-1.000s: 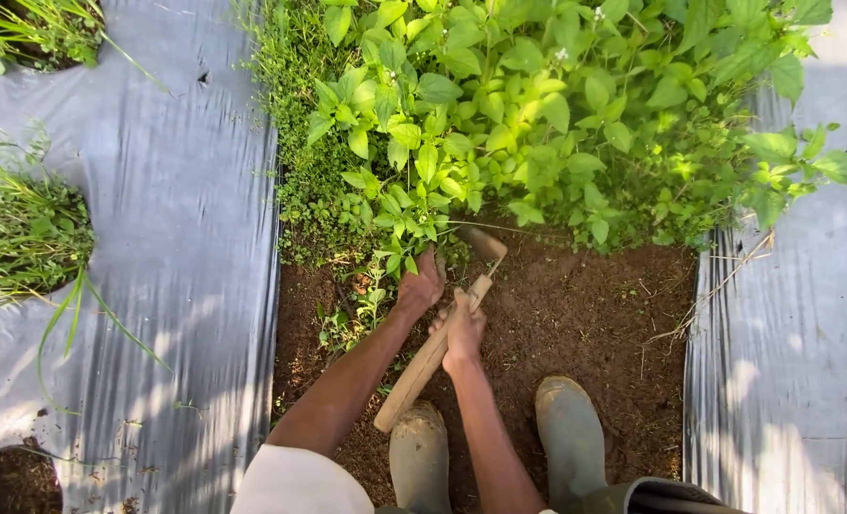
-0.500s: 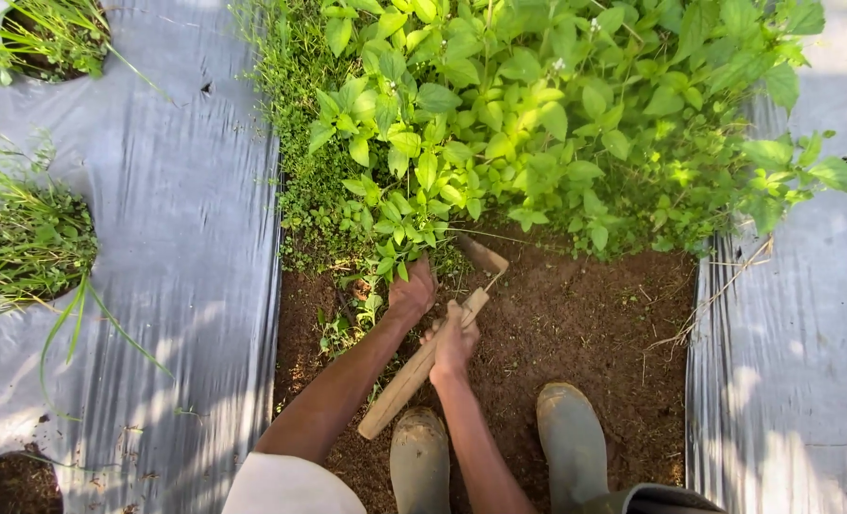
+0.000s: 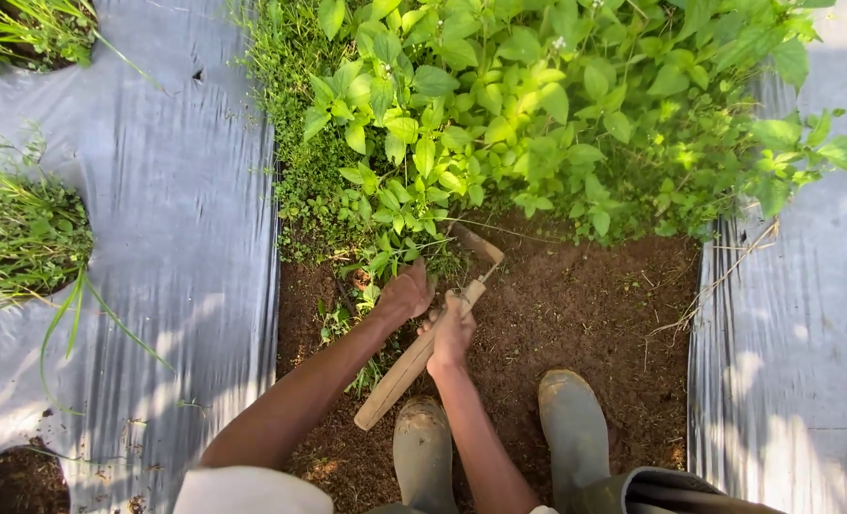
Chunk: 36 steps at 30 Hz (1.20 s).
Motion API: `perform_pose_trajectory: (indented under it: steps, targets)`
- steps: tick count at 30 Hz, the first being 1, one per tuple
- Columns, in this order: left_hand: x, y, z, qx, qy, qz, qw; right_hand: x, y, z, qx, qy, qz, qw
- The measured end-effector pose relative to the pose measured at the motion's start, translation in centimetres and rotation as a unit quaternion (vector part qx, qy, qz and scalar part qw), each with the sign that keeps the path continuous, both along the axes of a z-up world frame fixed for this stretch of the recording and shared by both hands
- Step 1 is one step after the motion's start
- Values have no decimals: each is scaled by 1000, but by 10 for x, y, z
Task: Removing weeds from a soil patch between plastic-covered rows using a hand hoe and manual pulling.
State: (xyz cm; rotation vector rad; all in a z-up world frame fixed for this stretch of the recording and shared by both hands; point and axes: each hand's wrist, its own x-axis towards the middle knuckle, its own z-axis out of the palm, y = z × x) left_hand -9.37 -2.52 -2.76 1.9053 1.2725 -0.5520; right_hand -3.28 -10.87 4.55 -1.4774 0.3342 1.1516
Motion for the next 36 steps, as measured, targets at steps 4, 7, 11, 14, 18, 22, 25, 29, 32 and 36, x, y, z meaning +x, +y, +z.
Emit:
perform_pose_trajectory:
  steps: [4,7,11,14,18,22,25,29,32,36]
  targets:
    - [-7,10,55,-66,-46,43,996,26,16,-4,32,-25,-65,997]
    - [-4,3,184,-99,-52,37,993,9,10,-39,32,-13,-19,999]
    - [2,18,191,45,-46,-27,998,-8,-3,-27,-1,9,-4,1000]
    - [10,26,165,257,-35,-122,958,15,-1,-1,26,3,-25,999]
    - [39,36,106,251,-40,-109,961,37,-3,23,13,-43,-40,998]
    - [61,33,112,146,85,-181,969,50,-2,20,17,-55,-64,996]
    - [52,21,87,222,49,-192,955,45,-2,14,20,-69,-81,994]
    - [37,24,72,214,37,-192,957,37,-6,1,50,-59,-126,989]
    - [27,31,63,205,30,-185,961,24,-1,-10,50,-58,-150,986]
    - [24,36,56,199,17,-172,965,-11,0,-8,9,-35,-71,997]
